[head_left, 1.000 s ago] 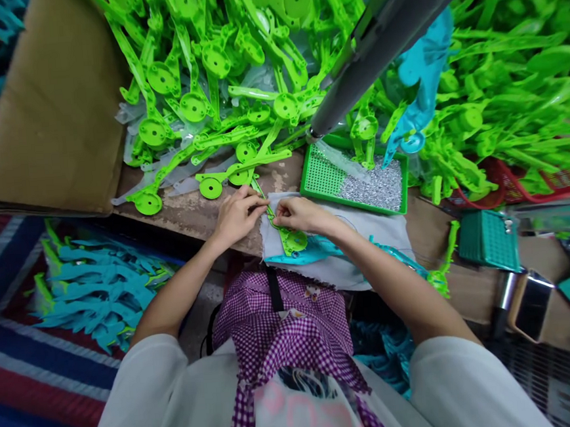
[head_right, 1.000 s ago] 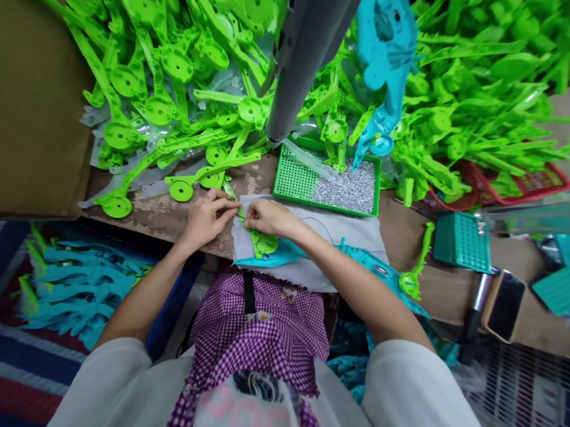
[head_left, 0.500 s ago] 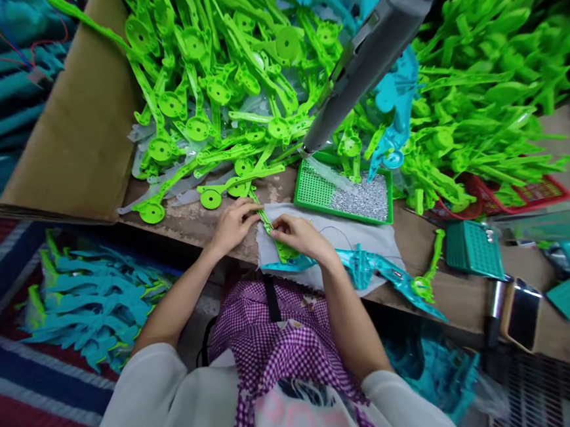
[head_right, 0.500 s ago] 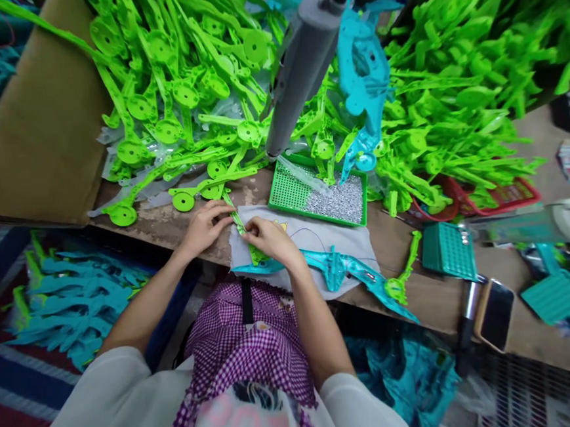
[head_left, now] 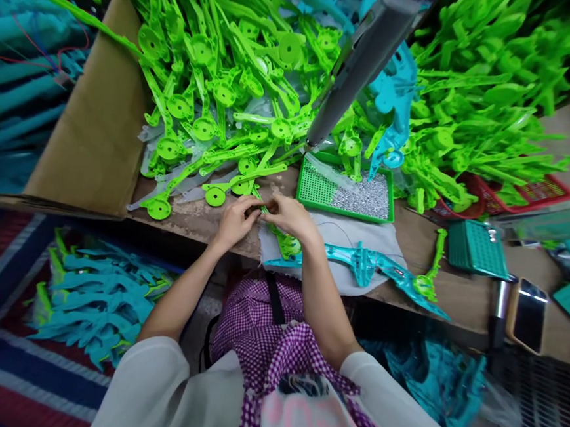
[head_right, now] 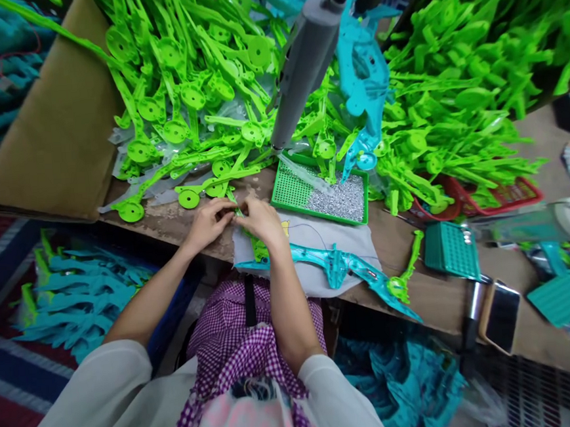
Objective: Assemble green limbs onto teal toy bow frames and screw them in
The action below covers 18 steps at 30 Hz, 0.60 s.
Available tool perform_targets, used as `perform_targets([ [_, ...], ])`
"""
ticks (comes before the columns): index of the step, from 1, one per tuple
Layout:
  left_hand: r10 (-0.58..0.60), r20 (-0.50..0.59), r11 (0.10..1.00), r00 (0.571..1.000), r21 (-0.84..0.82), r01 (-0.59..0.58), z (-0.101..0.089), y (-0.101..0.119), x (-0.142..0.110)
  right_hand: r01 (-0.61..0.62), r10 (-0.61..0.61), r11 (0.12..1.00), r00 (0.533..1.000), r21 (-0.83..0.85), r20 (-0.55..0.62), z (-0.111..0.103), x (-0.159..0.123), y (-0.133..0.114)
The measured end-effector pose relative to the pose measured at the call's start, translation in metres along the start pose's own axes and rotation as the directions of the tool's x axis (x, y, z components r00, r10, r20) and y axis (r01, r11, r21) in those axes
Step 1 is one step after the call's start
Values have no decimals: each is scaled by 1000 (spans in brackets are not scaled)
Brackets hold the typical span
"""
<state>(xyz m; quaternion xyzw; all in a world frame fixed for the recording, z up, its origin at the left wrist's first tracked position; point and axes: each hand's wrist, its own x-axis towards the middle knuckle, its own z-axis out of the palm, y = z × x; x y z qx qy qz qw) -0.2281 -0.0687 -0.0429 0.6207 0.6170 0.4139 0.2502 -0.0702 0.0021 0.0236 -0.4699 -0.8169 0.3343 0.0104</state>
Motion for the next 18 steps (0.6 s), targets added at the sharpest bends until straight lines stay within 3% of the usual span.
perform_targets([
  [5,-24,25,999,999,26,24,0,1,0,11,-16,998,997,-56,-80,12,1,3],
  [12,-64,34,995,997,73,61,1,2,0,-9,7,995,1000,-95,-19,7,1,0],
  [18,-83,16,994,996,78,82,3,0,0,4,-13,983,999,-182,-46,12,0,0],
])
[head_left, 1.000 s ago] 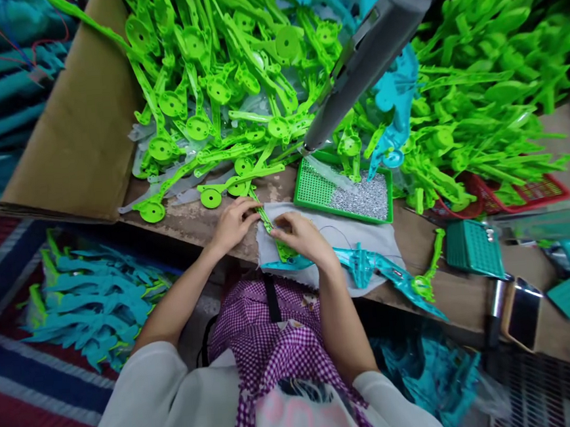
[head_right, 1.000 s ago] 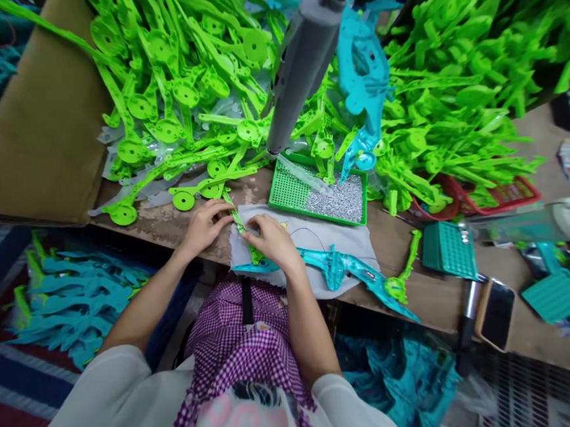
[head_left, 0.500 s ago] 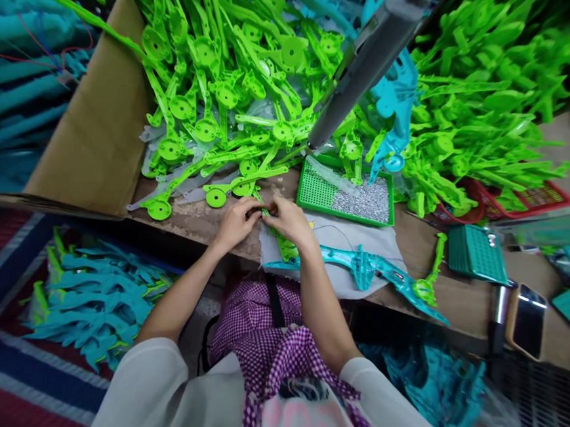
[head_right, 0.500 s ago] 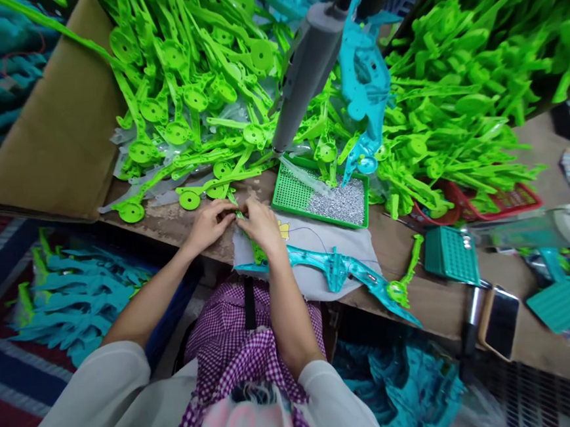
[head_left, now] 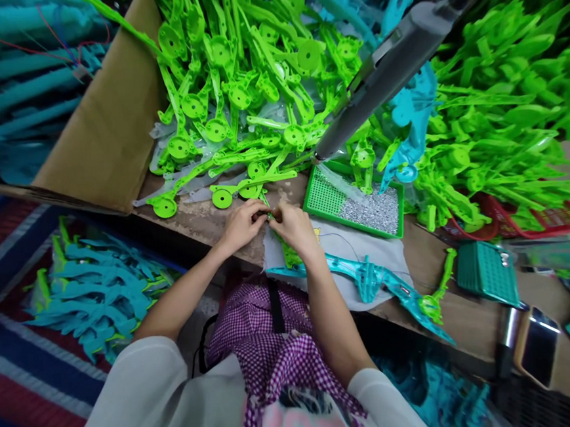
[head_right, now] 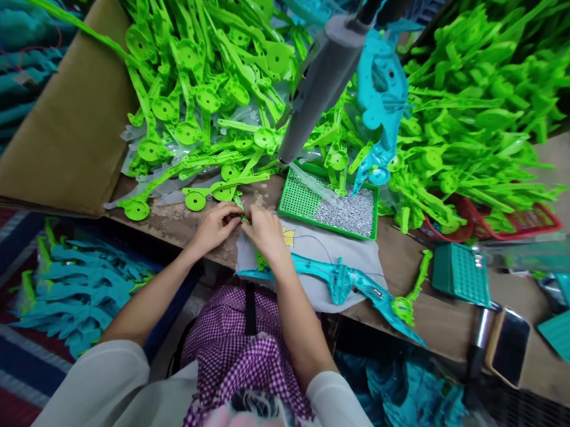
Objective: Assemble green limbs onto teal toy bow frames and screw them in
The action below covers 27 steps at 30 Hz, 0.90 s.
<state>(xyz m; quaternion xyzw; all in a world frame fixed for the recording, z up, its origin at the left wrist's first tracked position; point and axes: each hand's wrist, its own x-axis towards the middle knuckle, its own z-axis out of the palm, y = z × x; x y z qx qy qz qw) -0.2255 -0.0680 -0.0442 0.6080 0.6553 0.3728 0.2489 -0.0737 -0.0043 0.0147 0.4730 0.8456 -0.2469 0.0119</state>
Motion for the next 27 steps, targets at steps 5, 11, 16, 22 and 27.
perform_targets([
  [5,-8,14,1000,1000,-11,8,0,3,0,47,-47,997,999,-62,8,3,0,0],
  [11,2,32,1000,999,-18,-1,1,3,-1,64,-68,997,994,-42,-88,15,-4,-1],
  [16,-11,39,1000,999,-6,11,2,3,-1,20,-20,1000,999,19,-28,12,-1,4],
  [22,-1,40,1000,999,-26,2,1,6,-1,32,-31,999,998,14,-52,10,2,8],
  [27,3,23,1000,1000,-25,-3,1,7,-2,134,-135,990,991,48,20,4,-7,10],
])
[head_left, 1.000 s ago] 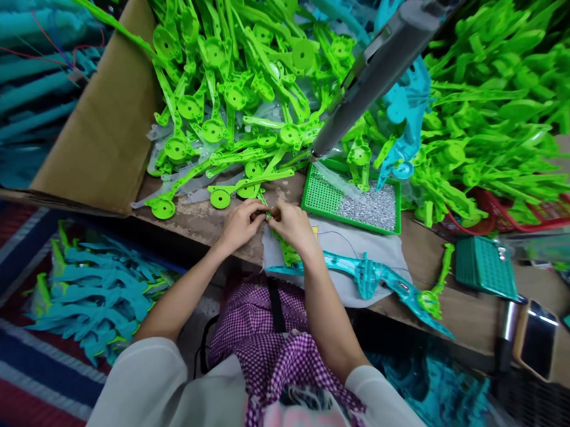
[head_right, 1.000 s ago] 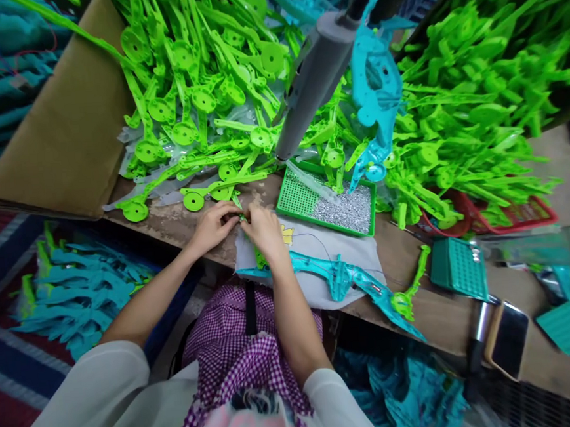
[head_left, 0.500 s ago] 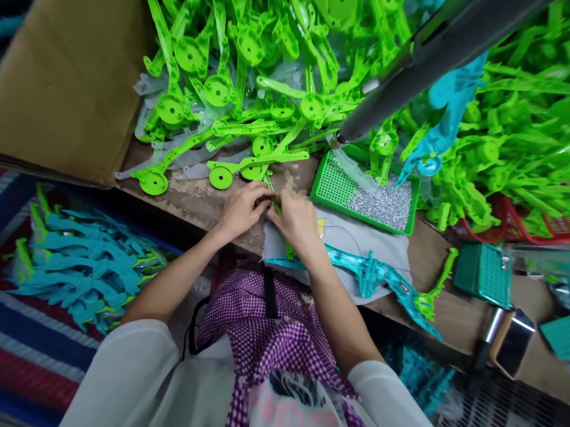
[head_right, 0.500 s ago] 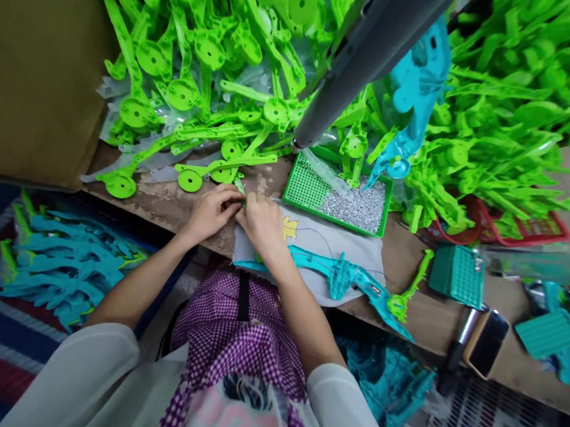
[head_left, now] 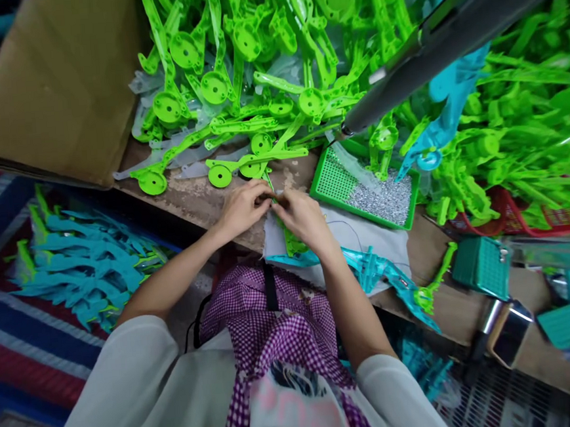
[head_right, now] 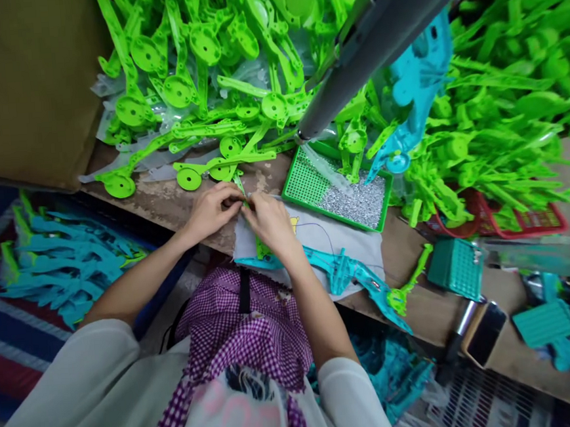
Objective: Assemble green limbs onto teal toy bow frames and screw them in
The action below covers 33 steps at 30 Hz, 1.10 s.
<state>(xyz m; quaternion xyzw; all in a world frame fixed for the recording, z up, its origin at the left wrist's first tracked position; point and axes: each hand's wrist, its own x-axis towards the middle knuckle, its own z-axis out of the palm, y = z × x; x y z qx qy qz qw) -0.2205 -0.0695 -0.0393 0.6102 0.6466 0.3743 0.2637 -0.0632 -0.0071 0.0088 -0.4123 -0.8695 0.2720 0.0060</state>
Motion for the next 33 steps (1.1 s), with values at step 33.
perform_targets([
  [33,-45,17,993,999,107,43,-3,15,4,-39,10,962,994,-272,-109,-1,-64,3],
])
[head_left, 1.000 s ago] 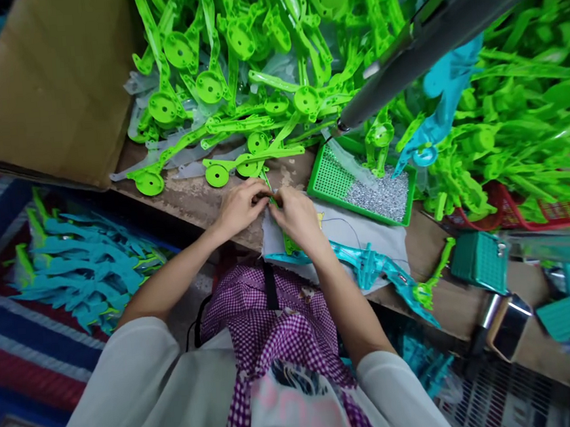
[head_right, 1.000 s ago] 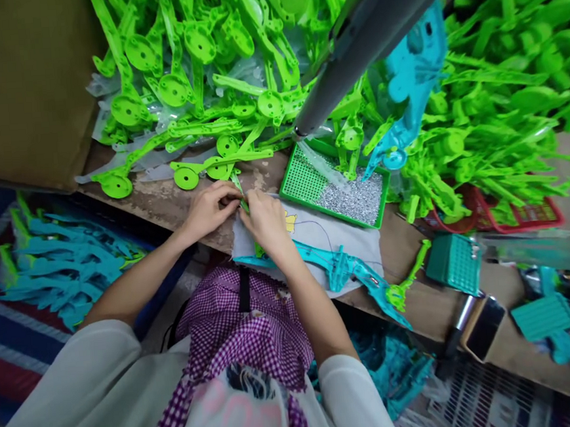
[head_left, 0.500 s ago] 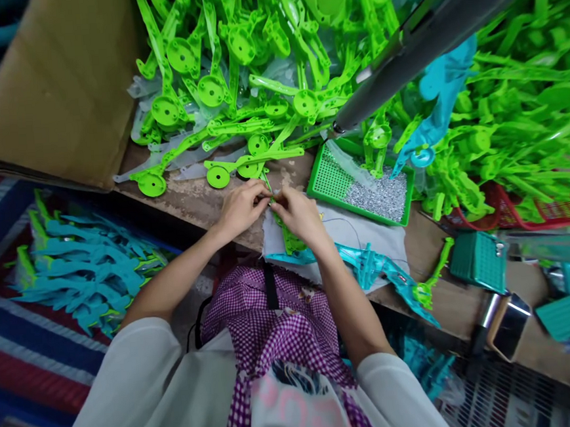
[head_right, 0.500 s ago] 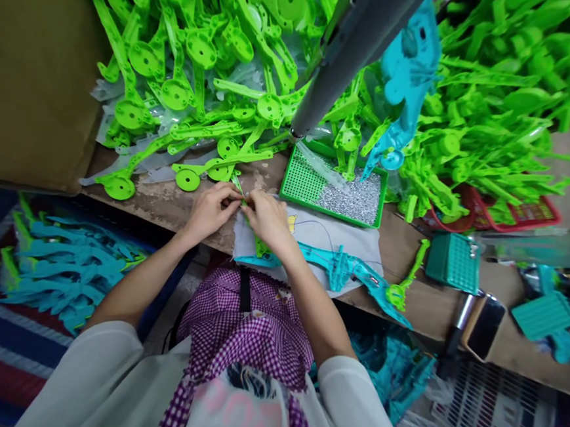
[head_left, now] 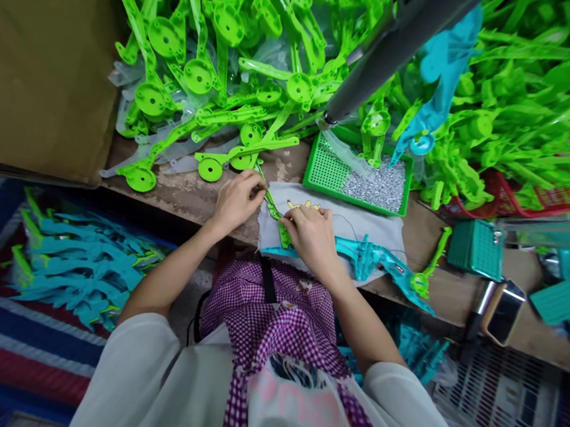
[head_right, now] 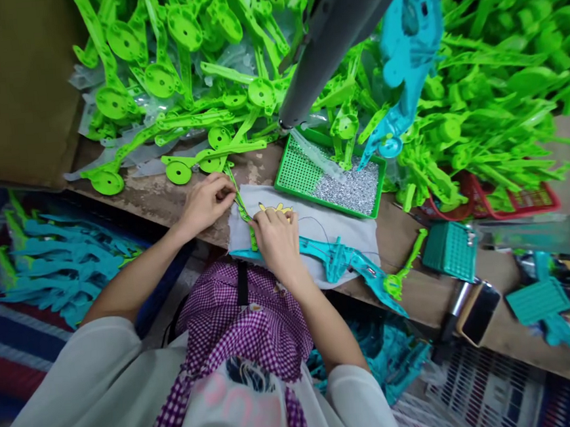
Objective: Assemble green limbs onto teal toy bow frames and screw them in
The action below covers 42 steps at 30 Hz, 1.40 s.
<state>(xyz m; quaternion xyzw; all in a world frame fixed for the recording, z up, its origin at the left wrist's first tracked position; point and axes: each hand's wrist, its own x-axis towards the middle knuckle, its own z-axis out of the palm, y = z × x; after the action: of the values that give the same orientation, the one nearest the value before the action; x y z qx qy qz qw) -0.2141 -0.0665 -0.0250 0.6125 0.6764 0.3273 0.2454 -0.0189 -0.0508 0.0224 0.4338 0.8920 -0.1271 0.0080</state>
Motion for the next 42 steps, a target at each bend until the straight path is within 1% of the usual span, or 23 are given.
perform_targets([
  [4,1,-10,1000,1000,-15,-1,1,-1,0,15,-18,1000,992,-27,-122,4,-12,-4],
  [6,10,-9,1000,1000,-21,-10,1,-2,1,43,-49,998,987,-46,-153,7,-18,-5],
  [9,15,-4,999,1000,-34,-15,2,-3,3,69,-79,995,987,-75,-138,12,-22,-6],
  [13,27,5,998,1000,-61,-26,2,-4,4,3,-11,998,992,-64,-128,10,-15,-1],
  [15,51,3,997,999,-52,-51,3,-6,4,-17,10,998,991,-57,-130,6,-10,3],
  [17,102,-35,995,994,-17,-103,5,-9,2,-5,-3,998,993,-70,-118,3,-5,7],
  [19,195,-104,981,975,31,-193,9,-12,-1,21,-30,994,995,-103,-91,2,-1,10],
  [21,340,-141,940,930,50,-336,12,-14,-6,38,-47,990,997,-135,-63,3,4,11],
  [23,468,-138,883,873,23,-469,14,-14,-13,34,-42,989,998,-144,-53,4,7,12],
  [24,505,-134,860,852,4,-510,14,-14,-16,26,-34,989,998,-142,-54,5,8,12],
  [25,523,-131,849,842,-10,-529,14,-13,-19,16,-24,991,998,-136,-57,5,9,12],
  [28,513,-123,855,850,-16,-519,14,-12,-24,12,-16,997,998,-70,-59,4,11,11],
  [31,507,-96,859,857,-25,-511,14,-14,-23,45,-42,996,999,80,-30,2,13,11],
  [33,497,-77,864,864,-45,-501,15,-17,-22,39,-43,979,999,200,13,2,17,12],
  [36,455,-51,884,889,-96,-458,15,-18,-20,-25,-18,932,993,362,113,4,27,17],
  [38,414,-19,900,910,-138,-413,14,-18,-19,-83,4,897,984,435,179,5,33,21],
  [42,304,73,943,950,-168,-288,12,-16,-19,-170,41,862,963,478,268,3,44,25],
])
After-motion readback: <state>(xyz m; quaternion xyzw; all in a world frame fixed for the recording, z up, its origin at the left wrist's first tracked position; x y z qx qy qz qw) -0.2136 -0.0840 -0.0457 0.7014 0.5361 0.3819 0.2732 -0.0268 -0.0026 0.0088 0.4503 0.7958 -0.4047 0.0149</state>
